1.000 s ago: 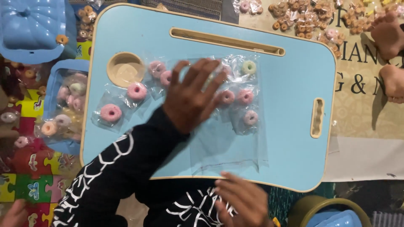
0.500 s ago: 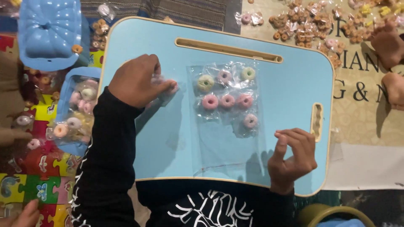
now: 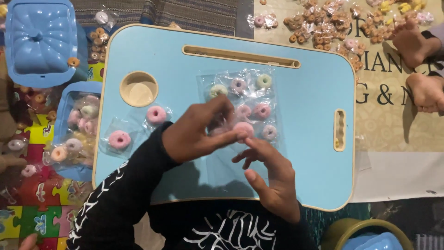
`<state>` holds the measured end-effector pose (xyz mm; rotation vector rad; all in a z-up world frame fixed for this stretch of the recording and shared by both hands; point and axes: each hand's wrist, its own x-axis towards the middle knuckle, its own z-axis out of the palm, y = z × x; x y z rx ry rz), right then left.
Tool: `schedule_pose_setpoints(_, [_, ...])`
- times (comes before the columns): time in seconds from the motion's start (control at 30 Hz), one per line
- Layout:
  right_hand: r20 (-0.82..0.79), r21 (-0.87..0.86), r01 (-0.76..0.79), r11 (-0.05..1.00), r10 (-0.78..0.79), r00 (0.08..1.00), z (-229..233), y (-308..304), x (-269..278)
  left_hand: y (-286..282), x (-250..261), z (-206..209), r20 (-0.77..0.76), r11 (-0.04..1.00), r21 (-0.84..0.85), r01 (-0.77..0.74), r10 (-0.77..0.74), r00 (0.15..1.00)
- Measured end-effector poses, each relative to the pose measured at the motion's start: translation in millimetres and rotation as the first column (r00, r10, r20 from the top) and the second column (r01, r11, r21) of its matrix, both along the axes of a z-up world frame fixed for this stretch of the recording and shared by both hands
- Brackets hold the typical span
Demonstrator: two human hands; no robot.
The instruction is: Manually packaging small donut-shaped items into clear plastic bags on a floor-level table.
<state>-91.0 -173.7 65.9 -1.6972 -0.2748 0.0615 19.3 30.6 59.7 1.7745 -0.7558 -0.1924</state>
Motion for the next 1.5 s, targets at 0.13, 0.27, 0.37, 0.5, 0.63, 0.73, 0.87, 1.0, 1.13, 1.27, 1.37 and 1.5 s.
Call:
schedule_pose_setpoints(0.13, [-0.018,0.013,0.089,0.996,-0.089,0.996,-5,-8,-5,9,0,19,-0.004,0.998,0.007,0.064,-0.064,0.998])
schedule_pose_setpoints(0.27, [-0.057,-0.007,0.26,0.966,-0.26,0.964,-5,-26,-12,28,8,-1,0.132,0.925,0.368,-0.092,0.046,0.99])
schedule_pose_setpoints(0.37, [-0.069,-0.033,0.368,0.929,-0.37,0.927,-8,-42,-23,26,14,-18,0.491,0.789,0.507,-0.348,0.068,0.869])
schedule_pose_setpoints(0.5, [-0.113,0.003,0.464,0.886,-0.46,0.881,-17,-64,-41,2,-2,-6,0.419,0.953,0.303,-0.007,-0.127,0.899])
schedule_pose_setpoints(0.63, [-0.098,0.031,0.423,0.906,-0.418,0.903,-34,-100,-68,-29,-35,-52,0.386,0.841,0.534,0.091,-0.338,0.858])
schedule_pose_setpoints(0.73, [-0.152,-0.034,0.276,0.961,-0.278,0.949,-29,-112,-78,-37,-42,-74,0.421,0.822,0.568,0.03,-0.322,0.848])
schedule_pose_setpoints(0.87, [-0.225,-0.026,0.019,0.999,-0.025,0.974,-21,-110,-76,-33,-37,-73,0.397,0.845,0.528,0.083,-0.332,0.855])
schedule_pose_setpoints(1.0, [-0.251,-0.021,-0.082,0.996,0.074,0.965,-12,-92,-71,-28,-32,-55,0.347,0.886,0.431,0.168,-0.335,0.876])
schedule_pose_setpoints(1.13, [-0.305,-0.1,-0.064,0.993,0.03,0.952,-8,-77,-66,-30,-32,-41,0.312,0.911,0.339,0.234,-0.344,0.886])
schedule_pose_setpoints(1.27, [-0.32,-0.263,0.007,0.965,-0.094,0.943,-7,-72,-65,-32,-42,-66,0.369,0.853,0.501,0.144,-0.361,0.856])
schedule_pose_setpoints(1.37, [-0.285,-0.328,0.046,0.943,-0.145,0.947,-6,-74,-66,-32,-46,-76,0.378,0.83,0.549,0.1,-0.353,0.856])
schedule_pose_setpoints(1.5, [-0.281,-0.341,0.054,0.938,-0.156,0.947,0,-72,-67,-31,-40,-73,0.348,0.859,0.486,0.16,-0.358,0.866])
